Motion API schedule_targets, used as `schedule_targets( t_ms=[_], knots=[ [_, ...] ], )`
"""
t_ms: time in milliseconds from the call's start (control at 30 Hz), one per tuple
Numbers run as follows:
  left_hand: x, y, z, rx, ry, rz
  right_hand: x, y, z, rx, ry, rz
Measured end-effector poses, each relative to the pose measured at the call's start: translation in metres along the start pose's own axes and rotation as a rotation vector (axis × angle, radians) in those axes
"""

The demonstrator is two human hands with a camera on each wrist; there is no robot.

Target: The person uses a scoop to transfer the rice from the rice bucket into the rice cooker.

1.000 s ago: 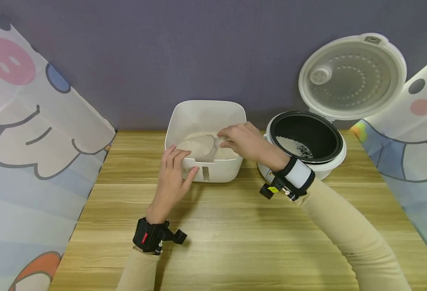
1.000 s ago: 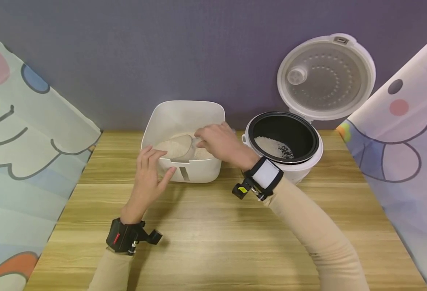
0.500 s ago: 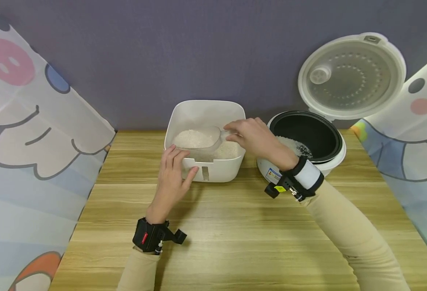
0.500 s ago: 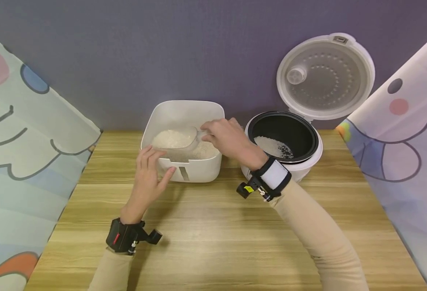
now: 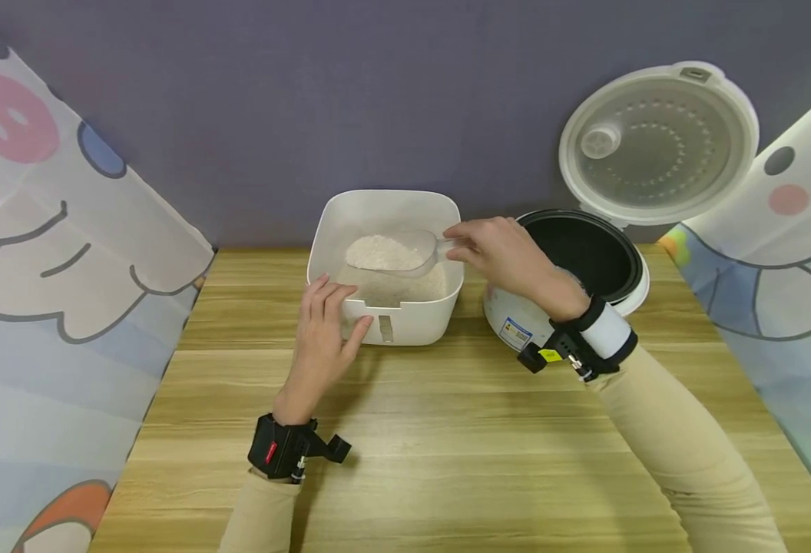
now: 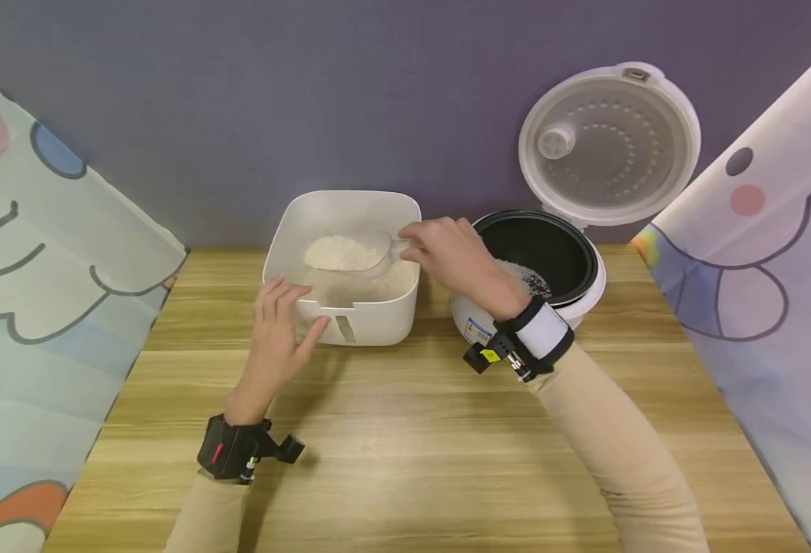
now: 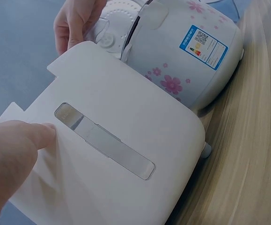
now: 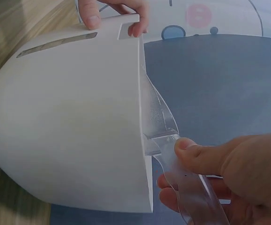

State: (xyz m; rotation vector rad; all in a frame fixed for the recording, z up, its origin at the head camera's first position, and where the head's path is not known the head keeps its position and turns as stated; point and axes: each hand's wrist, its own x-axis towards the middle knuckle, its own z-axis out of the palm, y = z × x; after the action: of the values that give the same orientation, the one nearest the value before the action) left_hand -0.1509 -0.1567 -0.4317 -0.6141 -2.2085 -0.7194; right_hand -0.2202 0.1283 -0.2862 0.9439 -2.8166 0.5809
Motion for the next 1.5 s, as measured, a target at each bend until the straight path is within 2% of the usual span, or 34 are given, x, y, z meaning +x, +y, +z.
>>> schedule_targets(
  t_ms=[400, 667, 1000, 1500],
  knots=[
    [0.000, -0.002, -0.002, 0.006, 0.001, 0.006, -0.012, 0.006, -0.021, 0.039, -0.020, 0.074],
    [0.001, -0.002, 0.000, 0.008, 0.004, 0.004, -0.029, 0.012, -0.042, 0.040, 0.033, 0.062],
    [0.001, -0.003, 0.002, 0.002, 0.002, 0.004, -0.063, 0.039, -0.064, -0.032, 0.105, 0.065],
    [-0.001, -0.004, 0.001, 0.009, 0.004, 0.001, -0.111, 0.082, -0.077, -0.075, 0.171, 0.167]
  ],
)
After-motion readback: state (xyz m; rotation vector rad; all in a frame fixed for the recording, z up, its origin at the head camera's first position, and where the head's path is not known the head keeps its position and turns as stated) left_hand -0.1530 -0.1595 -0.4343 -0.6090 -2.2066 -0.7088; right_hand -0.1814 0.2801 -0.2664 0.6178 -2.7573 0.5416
